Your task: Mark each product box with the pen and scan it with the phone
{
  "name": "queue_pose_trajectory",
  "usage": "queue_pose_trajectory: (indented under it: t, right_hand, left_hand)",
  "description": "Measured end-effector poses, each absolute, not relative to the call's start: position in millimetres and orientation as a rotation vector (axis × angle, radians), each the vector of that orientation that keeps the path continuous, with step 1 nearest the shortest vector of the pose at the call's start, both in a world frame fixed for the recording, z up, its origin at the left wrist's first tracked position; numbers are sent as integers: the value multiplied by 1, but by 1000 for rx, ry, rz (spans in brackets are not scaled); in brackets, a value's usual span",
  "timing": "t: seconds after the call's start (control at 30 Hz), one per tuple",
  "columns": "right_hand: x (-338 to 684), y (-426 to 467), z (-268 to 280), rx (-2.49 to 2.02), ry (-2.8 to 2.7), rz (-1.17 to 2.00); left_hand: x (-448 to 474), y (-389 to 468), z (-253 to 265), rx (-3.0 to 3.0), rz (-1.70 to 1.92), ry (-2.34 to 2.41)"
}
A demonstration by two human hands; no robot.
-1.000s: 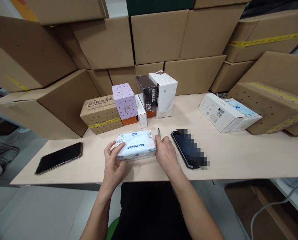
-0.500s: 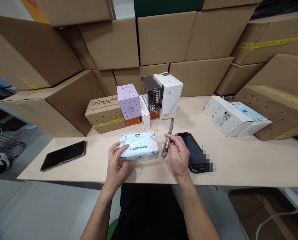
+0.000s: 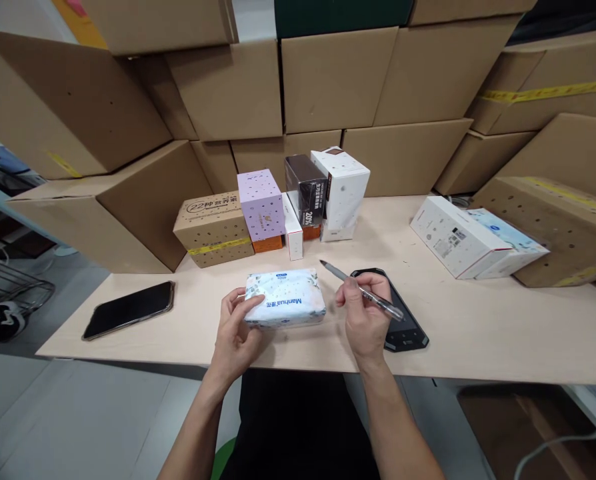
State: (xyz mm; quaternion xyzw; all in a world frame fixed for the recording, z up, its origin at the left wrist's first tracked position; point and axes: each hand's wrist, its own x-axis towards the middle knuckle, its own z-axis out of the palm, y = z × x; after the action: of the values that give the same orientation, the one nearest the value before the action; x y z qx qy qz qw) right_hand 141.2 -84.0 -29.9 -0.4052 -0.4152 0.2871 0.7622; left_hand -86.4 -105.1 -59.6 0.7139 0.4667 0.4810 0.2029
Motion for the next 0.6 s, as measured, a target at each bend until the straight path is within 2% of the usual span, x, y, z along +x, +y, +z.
queue_pose_trajectory:
  t: [0.17,0.33,0.6]
  right_hand:
    - [133,-86,-7,-818,-993,820]
    - [113,-77,15,-979,-1243,893]
    - [94,-57,10,-1046,-1431,955]
  left_hand:
    - [-85,-108,-58,2088,1346,1336]
    - [-81,-110,-53,2340,1340,1426]
    - [-78,-108,-52,2545,1186,1391]
